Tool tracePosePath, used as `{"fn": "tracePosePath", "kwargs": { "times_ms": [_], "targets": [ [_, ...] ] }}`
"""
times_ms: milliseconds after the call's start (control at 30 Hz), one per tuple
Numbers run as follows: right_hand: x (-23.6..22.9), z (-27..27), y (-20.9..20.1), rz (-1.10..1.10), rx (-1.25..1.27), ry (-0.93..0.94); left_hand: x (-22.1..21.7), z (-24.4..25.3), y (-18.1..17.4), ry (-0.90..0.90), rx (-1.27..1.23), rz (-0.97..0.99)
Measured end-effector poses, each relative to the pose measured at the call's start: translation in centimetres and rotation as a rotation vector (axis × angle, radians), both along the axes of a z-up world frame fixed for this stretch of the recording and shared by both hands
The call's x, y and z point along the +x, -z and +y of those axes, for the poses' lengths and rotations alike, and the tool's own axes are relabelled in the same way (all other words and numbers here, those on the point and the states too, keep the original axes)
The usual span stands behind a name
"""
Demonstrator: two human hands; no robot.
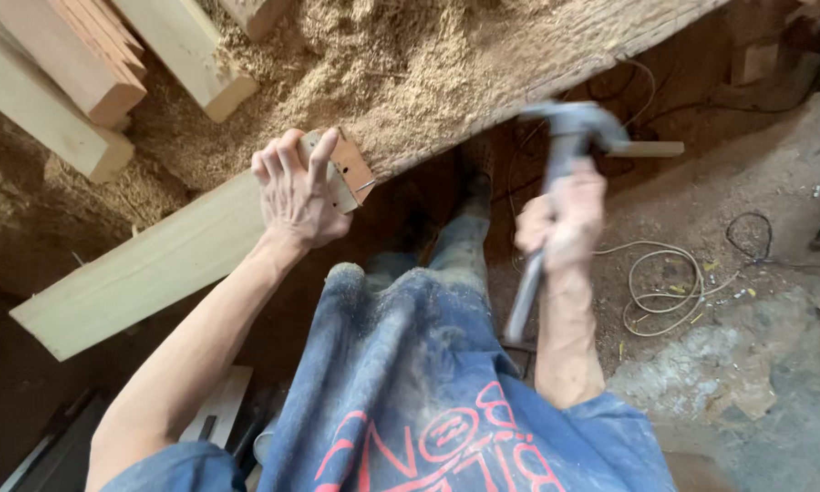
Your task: The person assembles a wooden box by hammering nails into the joints of wooden boards.
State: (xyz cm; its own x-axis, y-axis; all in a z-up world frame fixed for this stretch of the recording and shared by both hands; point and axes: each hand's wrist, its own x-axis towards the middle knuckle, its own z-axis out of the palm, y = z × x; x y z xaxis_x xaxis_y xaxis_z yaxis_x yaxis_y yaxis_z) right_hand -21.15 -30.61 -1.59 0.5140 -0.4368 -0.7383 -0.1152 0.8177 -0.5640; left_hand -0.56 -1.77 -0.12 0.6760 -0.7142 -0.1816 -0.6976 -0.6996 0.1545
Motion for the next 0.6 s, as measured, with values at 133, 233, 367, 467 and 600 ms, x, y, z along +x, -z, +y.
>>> {"fn": "tracePosePath", "kwargs": {
  "times_ms": [133,233,367,467,600],
  "targets": [
    [0.9,4.9,-0.6,0.096,0.045,-0.148,0.1,0.2,0.3,0.019,-0.057,-0.022],
    [1.1,10.4,-2.4,-0.038,0.146,-0.506,0.2,-0.5,0.6,-0.014,0.137,0.033],
    [0.9,1.9,0.1,0.08,0.157,-0.042,-1.1,-0.3,-0.1,0.029,-0.043,-0.06],
    [1.3,-0.4,-0.3,0.1,-0.116,0.178,0.0,-0.7,-0.5,0.016,-0.051,-0.031],
    [2.2,3.1,0.7,0.027,-0.166,0.048,0.0,-0.4,0.0,0.008,-0.056,-0.029]
  ]
}}
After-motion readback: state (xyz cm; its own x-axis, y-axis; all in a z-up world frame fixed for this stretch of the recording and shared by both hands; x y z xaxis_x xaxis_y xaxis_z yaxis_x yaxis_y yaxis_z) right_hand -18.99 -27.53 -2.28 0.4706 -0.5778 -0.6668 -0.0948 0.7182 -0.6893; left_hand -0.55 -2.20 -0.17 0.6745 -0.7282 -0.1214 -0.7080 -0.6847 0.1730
